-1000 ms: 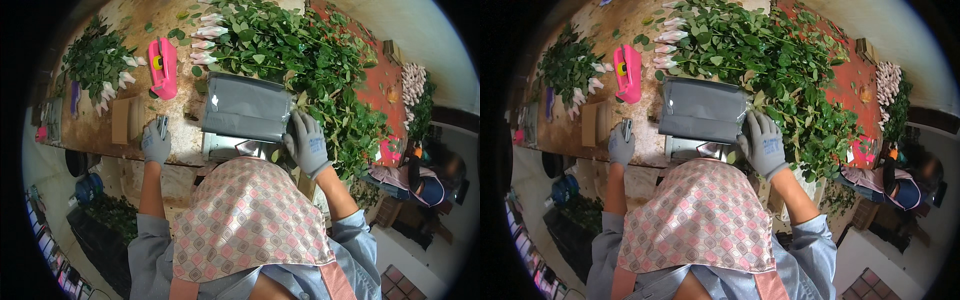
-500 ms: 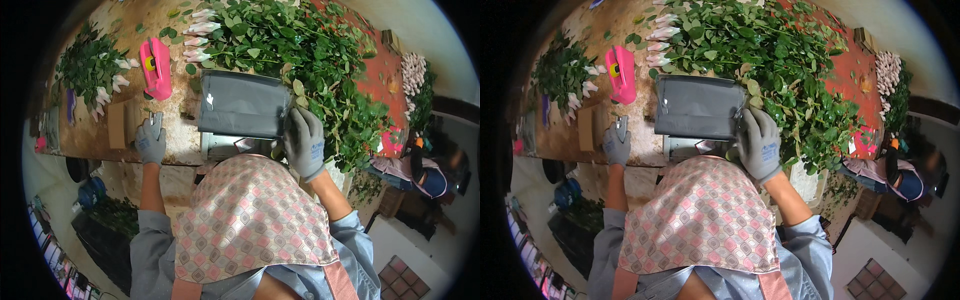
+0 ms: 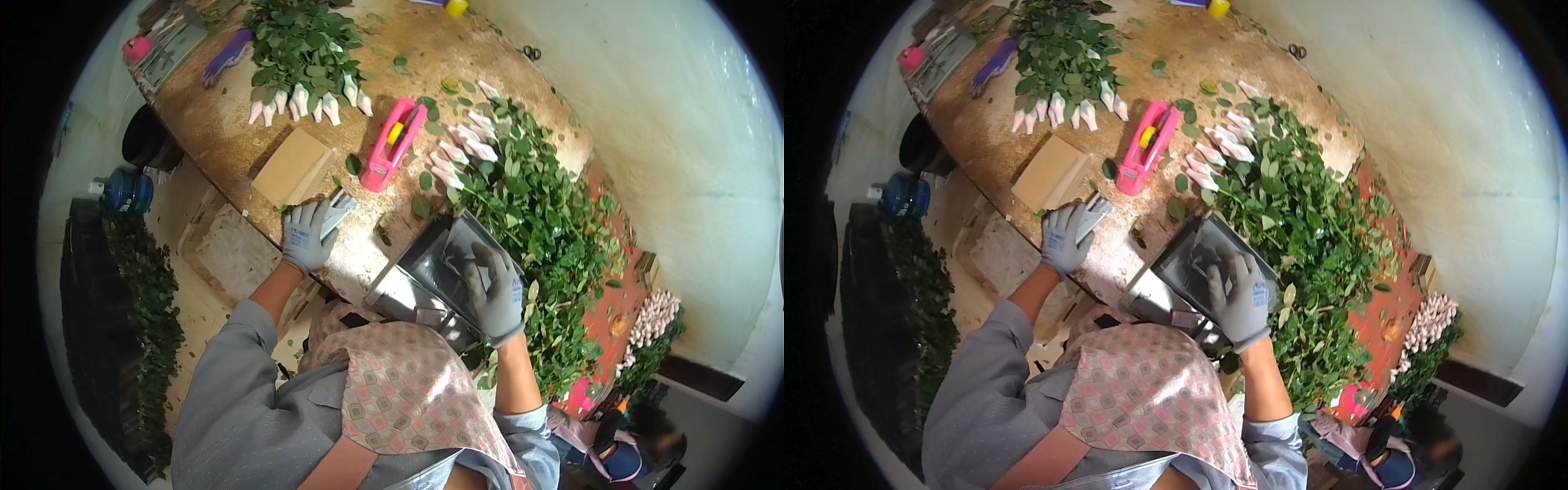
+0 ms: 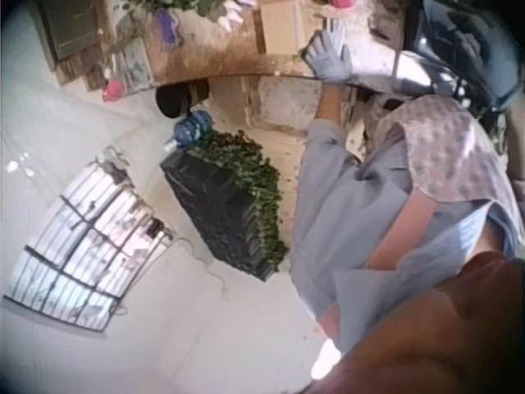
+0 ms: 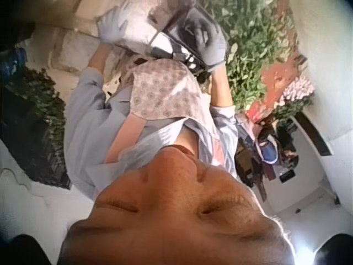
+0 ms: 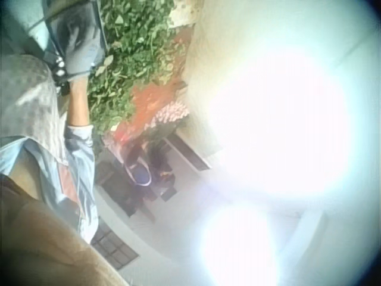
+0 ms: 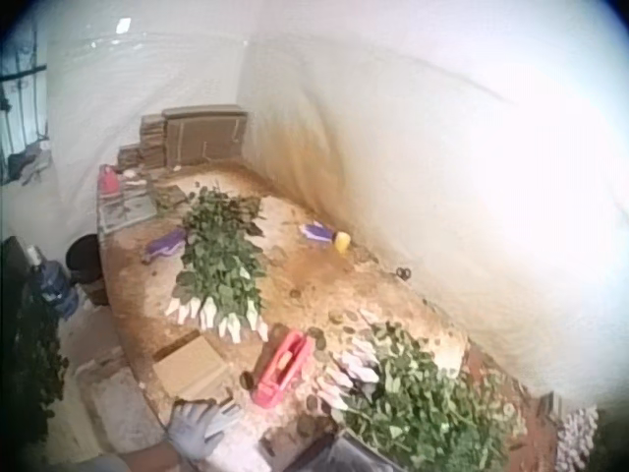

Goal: The person arranges pink flower buds and green leaves into a gray tray, then covers them with a cardboard sheet and wraps the tray in clear plastic film. The person repeats this process with additional trays, stacking the finished packages on the floor.

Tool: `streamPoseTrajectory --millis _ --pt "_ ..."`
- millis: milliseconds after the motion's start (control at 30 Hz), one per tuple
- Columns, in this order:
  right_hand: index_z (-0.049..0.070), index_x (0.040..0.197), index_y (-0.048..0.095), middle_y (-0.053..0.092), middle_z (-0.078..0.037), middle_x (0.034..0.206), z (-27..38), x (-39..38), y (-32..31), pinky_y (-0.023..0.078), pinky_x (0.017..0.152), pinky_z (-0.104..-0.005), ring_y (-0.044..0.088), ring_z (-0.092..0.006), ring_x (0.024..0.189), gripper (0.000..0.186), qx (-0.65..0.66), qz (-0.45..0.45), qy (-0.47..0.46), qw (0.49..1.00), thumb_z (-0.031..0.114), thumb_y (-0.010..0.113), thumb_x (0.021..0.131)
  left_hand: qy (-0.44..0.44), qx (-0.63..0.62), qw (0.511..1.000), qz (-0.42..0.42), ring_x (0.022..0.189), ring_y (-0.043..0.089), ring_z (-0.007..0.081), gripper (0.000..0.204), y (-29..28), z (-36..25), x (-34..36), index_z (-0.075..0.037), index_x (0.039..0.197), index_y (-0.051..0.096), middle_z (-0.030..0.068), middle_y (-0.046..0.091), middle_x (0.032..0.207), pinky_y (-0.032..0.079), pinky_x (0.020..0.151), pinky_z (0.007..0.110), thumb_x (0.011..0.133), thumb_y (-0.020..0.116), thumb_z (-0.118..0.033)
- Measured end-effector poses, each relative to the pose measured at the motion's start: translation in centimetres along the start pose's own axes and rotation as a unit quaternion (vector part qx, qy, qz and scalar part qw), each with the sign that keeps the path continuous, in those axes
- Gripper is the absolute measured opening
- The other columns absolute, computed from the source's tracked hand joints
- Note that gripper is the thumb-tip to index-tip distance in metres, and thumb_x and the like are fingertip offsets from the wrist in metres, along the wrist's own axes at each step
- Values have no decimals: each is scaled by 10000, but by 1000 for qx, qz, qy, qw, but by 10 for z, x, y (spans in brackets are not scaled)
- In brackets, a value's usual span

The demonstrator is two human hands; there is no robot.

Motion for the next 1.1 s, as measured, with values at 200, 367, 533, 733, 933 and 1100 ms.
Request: streamPoseTrajectory --millis 200,367,533,733,933,1100 --pt "-20 1252 614 671 -83 1035 15 118 86 516 772 -286 623 -157 876 254 298 58 36 952 62 614 1012 -8 -23 1000 -13 1149 518 348 735 -2 4 0 -44 1449 528 154 559 1291 381 988 490 821 726 -369" --pt "-26 1149 703 723 -121 913 -34 179 181 540 772 -346 675 -202 835 325 194 36 74 978 254 654 991 3 -31 999 -36 1118 542 303 689 -5 6 2 -79 1433 553 118 586 1258 412 941 475 837 717 -384" --pt "-43 1061 754 756 -185 915 -59 201 220 549 886 -432 730 -294 904 545 65 80 238 966 483 653 962 -11 -46 999 -10 1108 552 286 697 -11 8 1 -89 1443 541 105 587 1236 419 937 454 834 735 -367" --pt "-90 1012 680 673 -180 969 -8 209 212 541 833 -392 661 -300 864 352 287 -53 233 928 261 660 1012 -13 -43 999 -11 1118 550 293 686 -7 12 -1 -87 1435 545 103 586 1238 416 944 459 837 735 -365" --pt "-76 1092 677 641 -142 1036 35 148 172 519 833 -349 618 -235 959 286 80 -81 50 992 194 632 1009 -17 -65 998 -17 1136 548 307 666 -2 15 -4 -86 1416 560 117 591 1262 408 951 470 836 714 -377" --pt "-1 1106 701 713 -102 1025 20 89 235 561 780 -321 660 -197 825 281 465 30 437 769 243 583 1031 -5 -59 998 -26 1125 547 307 671 -3 14 -3 -79 1414 558 115 599 1243 408 949 473 834 712 -380"
Point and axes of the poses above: each hand's wrist, its own x-axis towards the middle knuckle, its own y-axis out of the palm, z = x × y, the point moved 3 cm from there along x, towards the middle knuckle
